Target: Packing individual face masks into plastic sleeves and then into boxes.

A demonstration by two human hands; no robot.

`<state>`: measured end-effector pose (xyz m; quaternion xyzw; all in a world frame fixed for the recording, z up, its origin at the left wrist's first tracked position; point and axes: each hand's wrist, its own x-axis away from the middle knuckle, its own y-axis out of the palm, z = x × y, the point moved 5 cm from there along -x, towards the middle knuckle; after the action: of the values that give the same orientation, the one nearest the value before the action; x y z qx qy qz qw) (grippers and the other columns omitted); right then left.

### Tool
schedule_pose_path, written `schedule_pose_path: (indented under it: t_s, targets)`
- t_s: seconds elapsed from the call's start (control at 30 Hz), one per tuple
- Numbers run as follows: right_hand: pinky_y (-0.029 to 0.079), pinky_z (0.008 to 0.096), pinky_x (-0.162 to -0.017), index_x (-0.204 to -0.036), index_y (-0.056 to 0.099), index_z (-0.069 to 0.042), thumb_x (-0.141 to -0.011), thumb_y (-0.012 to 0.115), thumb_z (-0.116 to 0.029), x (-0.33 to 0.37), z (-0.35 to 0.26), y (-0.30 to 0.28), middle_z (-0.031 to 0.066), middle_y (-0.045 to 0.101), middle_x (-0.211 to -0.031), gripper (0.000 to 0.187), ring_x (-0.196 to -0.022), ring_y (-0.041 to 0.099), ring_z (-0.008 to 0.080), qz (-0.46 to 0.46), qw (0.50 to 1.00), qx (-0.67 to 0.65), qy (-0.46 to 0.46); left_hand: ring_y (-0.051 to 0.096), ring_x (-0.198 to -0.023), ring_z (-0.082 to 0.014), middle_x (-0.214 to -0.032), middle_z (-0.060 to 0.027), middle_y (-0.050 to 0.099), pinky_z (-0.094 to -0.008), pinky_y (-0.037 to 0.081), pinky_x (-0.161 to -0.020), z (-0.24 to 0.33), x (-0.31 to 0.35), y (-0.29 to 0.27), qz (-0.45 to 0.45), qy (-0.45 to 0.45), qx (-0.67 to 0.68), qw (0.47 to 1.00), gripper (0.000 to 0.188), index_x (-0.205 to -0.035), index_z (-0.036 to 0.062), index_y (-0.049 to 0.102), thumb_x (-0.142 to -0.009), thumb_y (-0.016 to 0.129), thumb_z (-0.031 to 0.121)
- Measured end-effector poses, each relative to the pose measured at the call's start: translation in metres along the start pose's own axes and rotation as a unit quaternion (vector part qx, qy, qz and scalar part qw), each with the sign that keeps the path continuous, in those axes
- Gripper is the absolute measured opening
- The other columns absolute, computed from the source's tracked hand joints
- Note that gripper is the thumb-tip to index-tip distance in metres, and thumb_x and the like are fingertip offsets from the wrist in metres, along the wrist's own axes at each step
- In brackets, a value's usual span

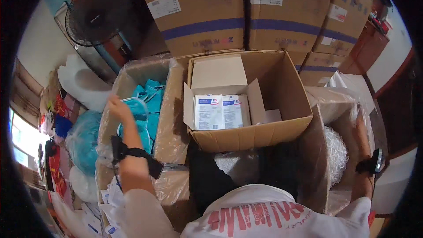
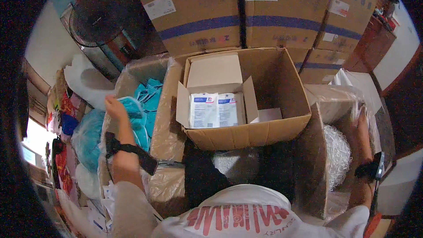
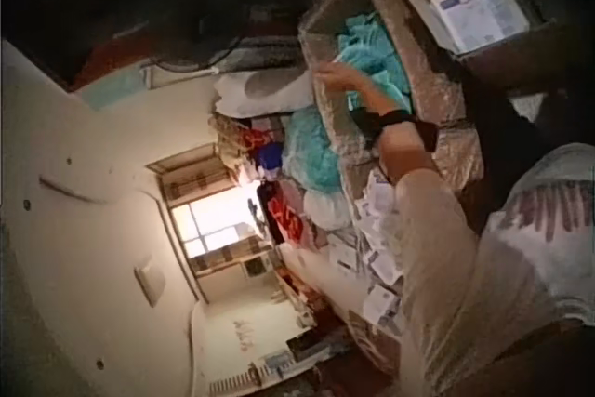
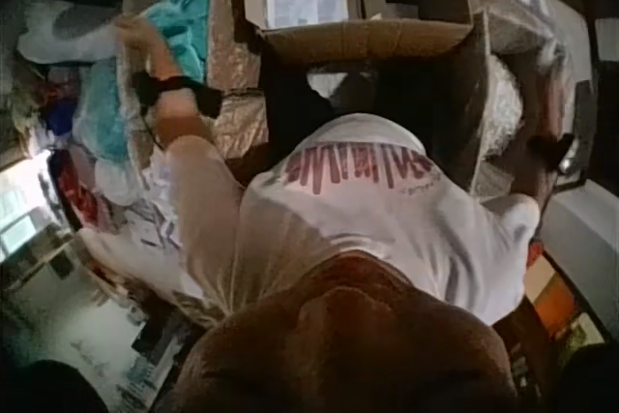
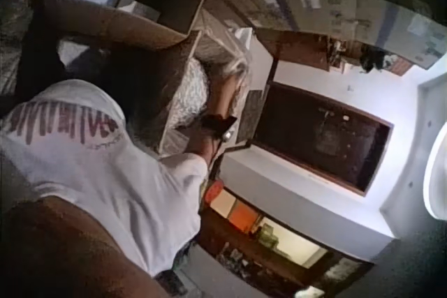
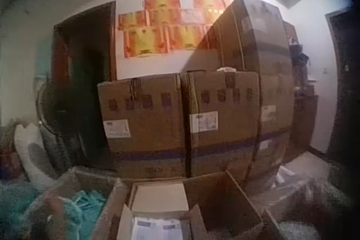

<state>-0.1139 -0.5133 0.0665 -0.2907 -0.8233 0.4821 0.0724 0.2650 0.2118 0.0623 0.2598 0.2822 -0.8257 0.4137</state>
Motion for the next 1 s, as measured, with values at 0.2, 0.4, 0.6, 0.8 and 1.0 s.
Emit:
schedule_pose_path:
  t_s: [0.2, 0.4, 0.6, 0.8, 1.0]
  targets:
    - [0.043, 0.0373, -0.083, -0.096, 0.06, 0.001, -0.079, 0.06, -0.022, 0.034, 0.124, 0.036, 0.0218, 0.058, -0.1, 0.028, -0.096, 0.055, 0.0347, -0.1, 0.951, 0.204, 0.209, 0.054, -0.085, -0.0337, -0.09, -0.0172, 0.057, -0.0414, 0.042, -0.075, -0.042, -0.004, 0.016, -0.076, 0.194, -0.17, 0.963, 0.023, -0.091, 0.0008, 0.057, -0.084, 0.051, 0.022]
    - [0.043, 0.0259, -0.077, -0.099, 0.059, 0.001, -0.086, 0.052, -0.016, -0.013, -0.14, 0.166, 0.0065, 0.062, -0.091, 0.023, -0.085, 0.055, 0.0128, -0.14, 0.949, -0.278, 0.043, 0.049, -0.102, -0.0328, -0.101, -0.0177, 0.057, -0.0401, 0.037, -0.088, 0.089, 0.164, 0.08, -0.413, 0.037, 0.07, 0.907, 0.021, -0.099, -0.0007, 0.056, -0.085, 0.05, 0.015]
    - [0.043, 0.029, -0.081, -0.11, 0.055, 0.001, -0.087, 0.051, -0.023, -0.037, -0.248, 0.383, 0.0137, 0.06, -0.1, 0.034, -0.093, 0.056, 0.0195, -0.349, 0.901, -0.215, -0.144, 0.039, -0.118, -0.0296, -0.122, -0.0129, 0.048, -0.0419, 0.028, -0.099, 0.114, 0.265, 0.058, -0.461, 0.257, -0.032, 0.849, 0.02, -0.098, 0.0098, 0.062, -0.079, 0.055, 0.014]
    - [0.044, 0.0365, -0.076, -0.099, 0.056, 0.001, -0.079, 0.056, -0.023, -0.039, -0.256, 0.486, 0.0172, 0.061, -0.093, 0.031, -0.086, 0.057, 0.0292, -0.347, 0.93, -0.116, -0.035, 0.03, -0.124, -0.034, -0.132, -0.0185, 0.037, -0.0412, 0.026, -0.101, 0.064, 0.267, 0.033, -0.47, 0.103, -0.036, 0.876, 0.03, -0.11, 0.0079, 0.056, -0.082, 0.055, 0.018]
    - [0.045, 0.0373, -0.07, -0.092, 0.056, 0.0, -0.074, 0.06, -0.024, -0.037, -0.264, 0.469, 0.0176, 0.061, -0.084, 0.03, -0.078, 0.059, 0.0307, -0.185, 0.951, -0.246, 0.033, 0.039, -0.118, -0.0347, -0.124, -0.0191, 0.045, -0.0386, 0.032, -0.097, 0.052, 0.264, 0.029, -0.431, 0.029, 0.056, 0.9, 0.029, -0.11, 0.0043, 0.055, -0.083, 0.053, 0.017]
